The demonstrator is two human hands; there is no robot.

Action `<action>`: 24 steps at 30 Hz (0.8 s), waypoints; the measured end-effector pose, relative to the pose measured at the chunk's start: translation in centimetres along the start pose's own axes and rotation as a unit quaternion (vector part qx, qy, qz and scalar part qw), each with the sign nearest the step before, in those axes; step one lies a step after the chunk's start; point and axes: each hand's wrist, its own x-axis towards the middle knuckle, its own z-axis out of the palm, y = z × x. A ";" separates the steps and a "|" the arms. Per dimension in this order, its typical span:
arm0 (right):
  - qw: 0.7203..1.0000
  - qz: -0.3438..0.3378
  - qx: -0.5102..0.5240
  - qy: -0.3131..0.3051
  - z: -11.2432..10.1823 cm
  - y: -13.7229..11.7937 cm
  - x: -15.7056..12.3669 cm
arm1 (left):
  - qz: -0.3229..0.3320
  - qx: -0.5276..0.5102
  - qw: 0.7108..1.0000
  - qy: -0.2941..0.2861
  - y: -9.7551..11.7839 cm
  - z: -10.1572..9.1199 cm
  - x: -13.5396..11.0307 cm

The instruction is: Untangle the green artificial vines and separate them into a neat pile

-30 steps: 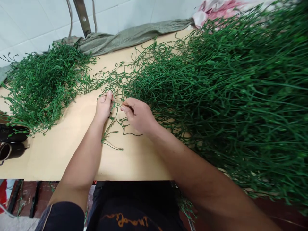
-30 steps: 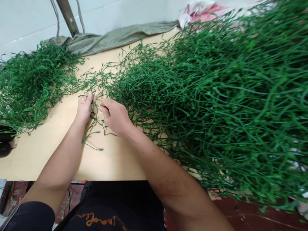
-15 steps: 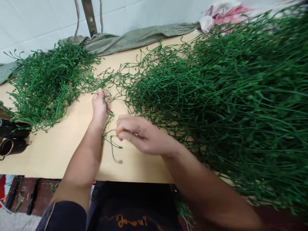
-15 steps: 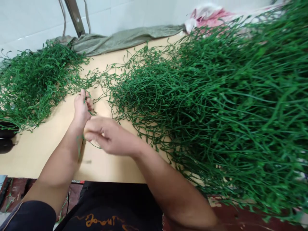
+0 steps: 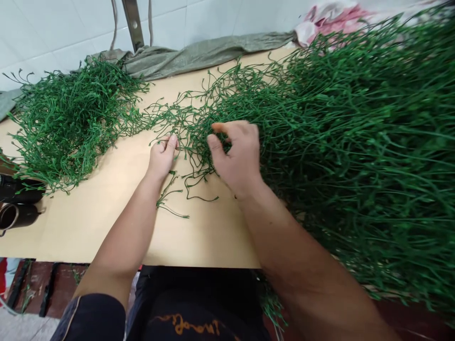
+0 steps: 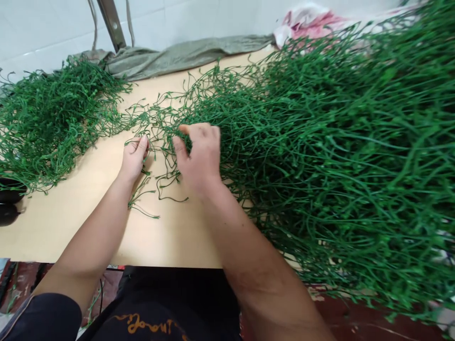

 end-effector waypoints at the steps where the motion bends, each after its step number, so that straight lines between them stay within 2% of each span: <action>1: 0.999 -0.001 0.029 -0.029 0.5 -0.6 -0.2 | -0.008 -0.004 1.000 -0.003 -0.1 0.2 -0.1; 5: 0.987 0.023 0.107 -0.118 2.1 -1.4 -0.7 | -0.033 -0.027 0.999 -0.004 -0.7 0.8 -0.3; 11: 0.971 0.079 0.163 -0.153 1.9 -1.1 -0.5 | 0.020 0.015 0.996 -0.087 -0.7 0.6 -0.7; 17: 0.943 0.068 0.242 -0.217 0.6 -2.3 -0.1 | 0.060 0.113 0.990 -0.060 -0.1 0.4 -0.7; 24: 0.938 0.036 0.260 -0.226 -0.4 -2.4 0.1 | 0.055 0.094 0.993 -0.048 0.5 0.7 -0.9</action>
